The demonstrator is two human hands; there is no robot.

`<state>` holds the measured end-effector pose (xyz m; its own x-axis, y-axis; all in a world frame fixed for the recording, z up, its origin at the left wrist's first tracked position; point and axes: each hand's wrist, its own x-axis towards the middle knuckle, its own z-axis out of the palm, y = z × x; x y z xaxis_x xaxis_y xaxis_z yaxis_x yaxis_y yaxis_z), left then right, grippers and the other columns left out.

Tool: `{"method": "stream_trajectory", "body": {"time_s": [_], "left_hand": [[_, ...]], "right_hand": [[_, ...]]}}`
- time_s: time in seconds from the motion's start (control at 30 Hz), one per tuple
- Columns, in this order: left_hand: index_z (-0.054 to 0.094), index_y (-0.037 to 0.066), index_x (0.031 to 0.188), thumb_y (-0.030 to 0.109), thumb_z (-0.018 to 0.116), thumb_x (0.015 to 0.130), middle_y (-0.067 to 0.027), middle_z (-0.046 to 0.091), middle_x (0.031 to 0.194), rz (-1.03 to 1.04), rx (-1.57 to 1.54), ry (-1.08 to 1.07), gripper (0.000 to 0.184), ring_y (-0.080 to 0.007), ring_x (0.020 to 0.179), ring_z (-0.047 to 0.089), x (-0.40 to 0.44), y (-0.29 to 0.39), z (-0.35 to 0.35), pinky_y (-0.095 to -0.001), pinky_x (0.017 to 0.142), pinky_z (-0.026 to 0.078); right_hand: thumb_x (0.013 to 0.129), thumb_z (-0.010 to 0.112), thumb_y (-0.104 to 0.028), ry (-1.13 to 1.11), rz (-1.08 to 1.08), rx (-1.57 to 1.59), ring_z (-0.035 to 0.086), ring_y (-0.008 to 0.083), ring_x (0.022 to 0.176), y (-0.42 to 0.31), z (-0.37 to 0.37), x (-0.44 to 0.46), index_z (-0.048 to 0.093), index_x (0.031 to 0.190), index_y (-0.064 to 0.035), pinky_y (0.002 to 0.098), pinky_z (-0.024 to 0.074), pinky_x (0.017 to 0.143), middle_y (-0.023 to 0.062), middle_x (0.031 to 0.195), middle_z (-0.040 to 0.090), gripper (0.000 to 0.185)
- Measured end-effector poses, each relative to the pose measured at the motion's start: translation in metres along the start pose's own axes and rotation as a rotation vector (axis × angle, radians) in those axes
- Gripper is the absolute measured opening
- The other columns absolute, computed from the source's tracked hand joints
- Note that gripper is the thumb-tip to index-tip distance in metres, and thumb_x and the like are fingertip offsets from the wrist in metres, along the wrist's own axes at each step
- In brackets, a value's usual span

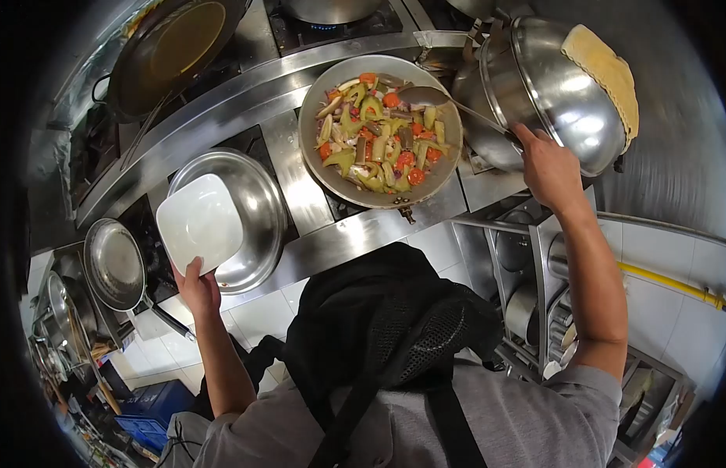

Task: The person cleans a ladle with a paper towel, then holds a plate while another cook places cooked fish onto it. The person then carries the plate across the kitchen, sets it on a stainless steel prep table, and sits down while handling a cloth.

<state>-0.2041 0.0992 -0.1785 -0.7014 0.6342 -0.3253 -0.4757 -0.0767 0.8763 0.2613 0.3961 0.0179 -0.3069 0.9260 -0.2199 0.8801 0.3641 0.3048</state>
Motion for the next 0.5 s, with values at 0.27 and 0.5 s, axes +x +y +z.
{"method": "stream_trajectory", "body": {"time_s": [0.27,0.5], "left_hand": [[0.036,0.003,0.142,0.001,0.054,0.084,-0.0168,0.052,0.132,-0.043,-0.005,-0.086,0.061,-0.0284,0.121,0.056,0.039,-0.008,0.027,-0.0392,0.101,0.049],[0.034,0.0,0.143,0.002,0.056,0.085,-0.0185,0.051,0.134,-0.03,0.004,-0.121,0.062,-0.029,0.122,0.055,0.044,-0.017,0.067,-0.0387,0.101,0.049]], "right_hand": [[0.091,0.055,-0.01,-0.01,0.076,-0.028,0.068,0.0356,0.085,-0.01,0.002,0.008,0.051,0.141,-0.0272,0.0481,0.0548,0.073,0.0125,0.102,0.063,0.053],[0.085,0.053,-0.003,0.028,-0.014,-0.085,0.069,0.0332,0.076,-0.004,0.011,0.031,0.052,0.141,-0.0261,0.0445,0.0575,0.066,0.0153,0.098,0.06,0.061]]}}
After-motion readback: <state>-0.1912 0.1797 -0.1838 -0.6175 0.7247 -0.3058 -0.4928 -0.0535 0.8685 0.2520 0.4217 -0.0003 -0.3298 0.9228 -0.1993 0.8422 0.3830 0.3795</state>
